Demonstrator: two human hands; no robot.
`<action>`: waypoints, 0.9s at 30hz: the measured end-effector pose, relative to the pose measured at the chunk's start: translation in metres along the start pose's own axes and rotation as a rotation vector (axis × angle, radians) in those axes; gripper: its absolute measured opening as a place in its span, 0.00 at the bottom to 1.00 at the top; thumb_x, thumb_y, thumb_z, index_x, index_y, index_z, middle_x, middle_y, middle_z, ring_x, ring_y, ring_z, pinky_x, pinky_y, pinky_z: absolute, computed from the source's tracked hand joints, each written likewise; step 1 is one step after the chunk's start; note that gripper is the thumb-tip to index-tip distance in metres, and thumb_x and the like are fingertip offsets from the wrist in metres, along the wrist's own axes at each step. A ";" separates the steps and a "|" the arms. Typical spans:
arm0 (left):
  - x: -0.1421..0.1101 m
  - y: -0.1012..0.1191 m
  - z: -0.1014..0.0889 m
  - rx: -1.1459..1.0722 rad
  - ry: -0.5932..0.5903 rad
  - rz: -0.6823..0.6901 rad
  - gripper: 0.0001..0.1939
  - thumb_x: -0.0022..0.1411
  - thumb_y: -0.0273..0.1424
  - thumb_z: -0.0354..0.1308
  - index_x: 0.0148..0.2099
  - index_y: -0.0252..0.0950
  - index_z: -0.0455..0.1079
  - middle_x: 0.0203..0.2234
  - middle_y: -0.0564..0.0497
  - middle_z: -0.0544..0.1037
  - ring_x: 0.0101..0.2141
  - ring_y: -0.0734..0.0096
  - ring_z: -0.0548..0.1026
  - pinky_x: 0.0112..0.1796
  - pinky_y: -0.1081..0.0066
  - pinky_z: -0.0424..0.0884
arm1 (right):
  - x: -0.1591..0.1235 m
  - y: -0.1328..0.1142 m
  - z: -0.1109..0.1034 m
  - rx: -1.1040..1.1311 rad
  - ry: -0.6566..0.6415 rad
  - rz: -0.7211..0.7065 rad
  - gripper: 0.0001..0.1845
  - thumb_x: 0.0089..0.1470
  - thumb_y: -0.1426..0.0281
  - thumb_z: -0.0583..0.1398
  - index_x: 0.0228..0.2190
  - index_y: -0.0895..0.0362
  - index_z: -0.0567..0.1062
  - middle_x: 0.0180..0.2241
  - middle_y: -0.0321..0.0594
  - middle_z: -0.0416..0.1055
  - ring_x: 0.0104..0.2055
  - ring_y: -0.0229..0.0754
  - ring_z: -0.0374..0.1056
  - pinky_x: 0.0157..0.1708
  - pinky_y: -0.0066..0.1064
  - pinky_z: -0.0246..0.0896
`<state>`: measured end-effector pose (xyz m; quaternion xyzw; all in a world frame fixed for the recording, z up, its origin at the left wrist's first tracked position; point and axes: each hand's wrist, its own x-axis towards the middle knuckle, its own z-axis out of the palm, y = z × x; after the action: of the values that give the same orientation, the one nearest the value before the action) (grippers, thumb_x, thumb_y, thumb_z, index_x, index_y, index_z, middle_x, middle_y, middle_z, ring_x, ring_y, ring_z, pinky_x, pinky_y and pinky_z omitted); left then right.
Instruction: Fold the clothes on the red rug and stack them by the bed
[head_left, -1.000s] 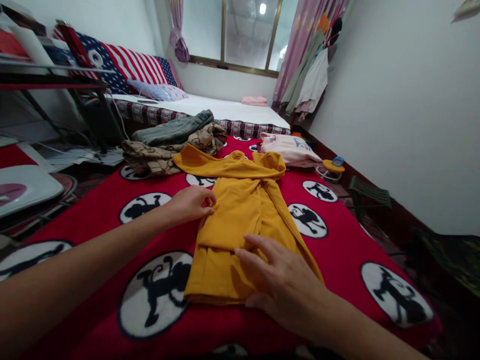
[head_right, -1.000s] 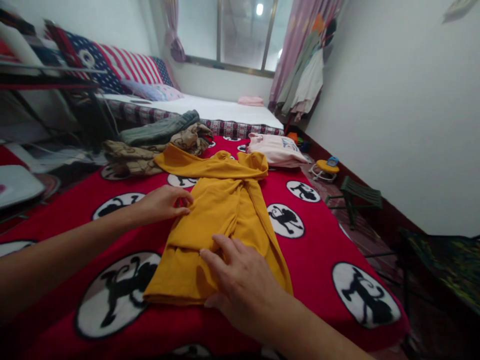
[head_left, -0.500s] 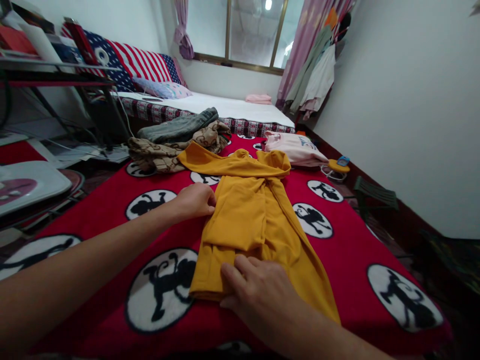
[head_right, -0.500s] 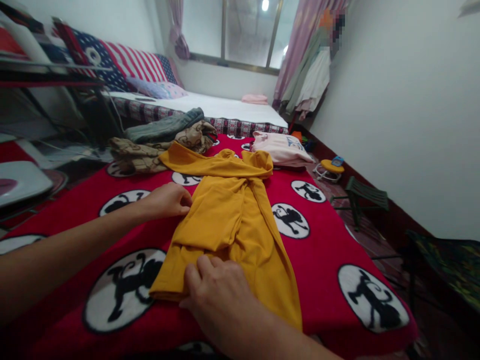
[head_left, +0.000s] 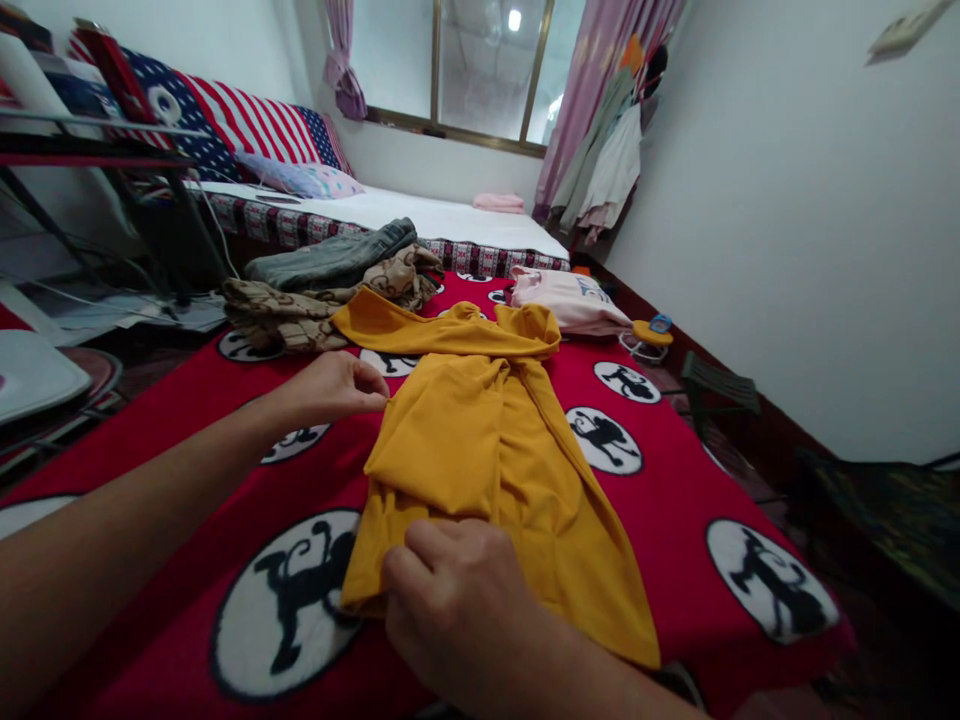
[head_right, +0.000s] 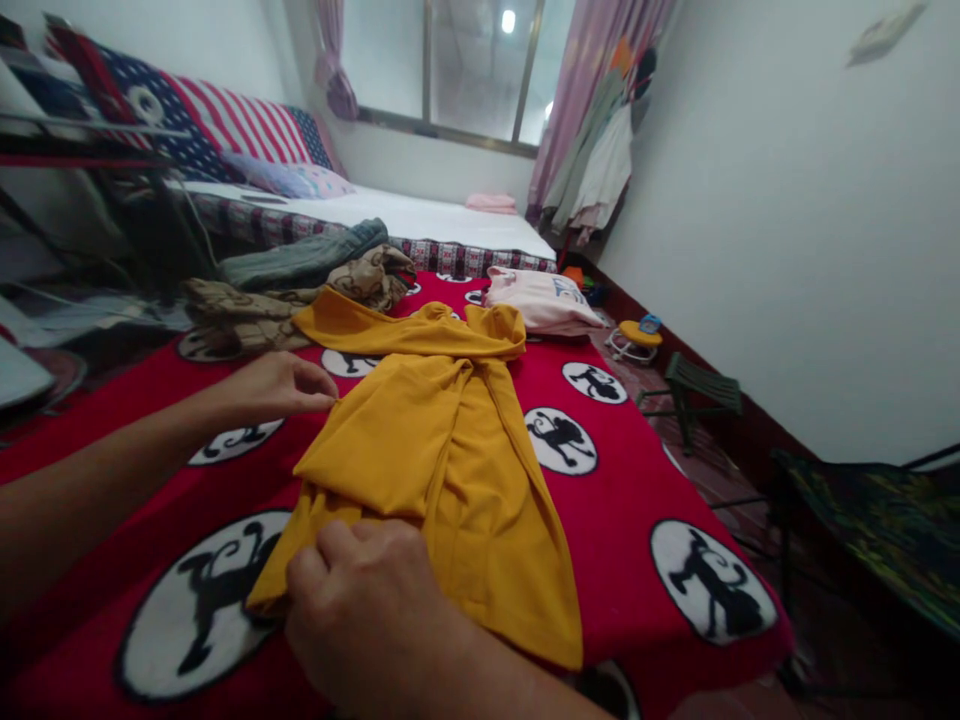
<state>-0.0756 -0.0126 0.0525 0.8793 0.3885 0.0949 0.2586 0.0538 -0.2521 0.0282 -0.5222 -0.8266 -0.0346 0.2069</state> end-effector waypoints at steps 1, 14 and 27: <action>-0.001 -0.003 0.003 0.056 -0.052 0.002 0.12 0.48 0.37 0.56 0.28 0.35 0.77 0.22 0.53 0.78 0.26 0.68 0.73 0.28 0.74 0.63 | -0.001 0.000 0.003 0.006 -0.043 0.027 0.05 0.57 0.71 0.56 0.29 0.55 0.68 0.28 0.34 0.69 0.25 0.38 0.61 0.23 0.32 0.45; 0.032 0.072 0.083 0.131 0.091 0.478 0.28 0.68 0.44 0.48 0.65 0.37 0.61 0.64 0.42 0.62 0.62 0.59 0.62 0.60 0.60 0.57 | -0.023 0.017 -0.005 0.199 -0.125 0.094 0.13 0.55 0.57 0.62 0.33 0.55 0.73 0.30 0.34 0.73 0.28 0.38 0.69 0.24 0.26 0.58; 0.107 0.077 0.048 0.397 0.345 0.299 0.22 0.59 0.29 0.55 0.57 0.41 0.70 0.50 0.44 0.72 0.46 0.57 0.73 0.40 0.66 0.68 | -0.139 0.107 -0.053 -0.215 0.024 0.710 0.20 0.52 0.64 0.61 0.48 0.51 0.73 0.42 0.43 0.77 0.40 0.48 0.76 0.35 0.35 0.70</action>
<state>0.0642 0.0041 0.0488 0.9310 0.3039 0.2021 -0.0053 0.2156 -0.3360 0.0072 -0.7946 -0.5833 -0.0532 0.1596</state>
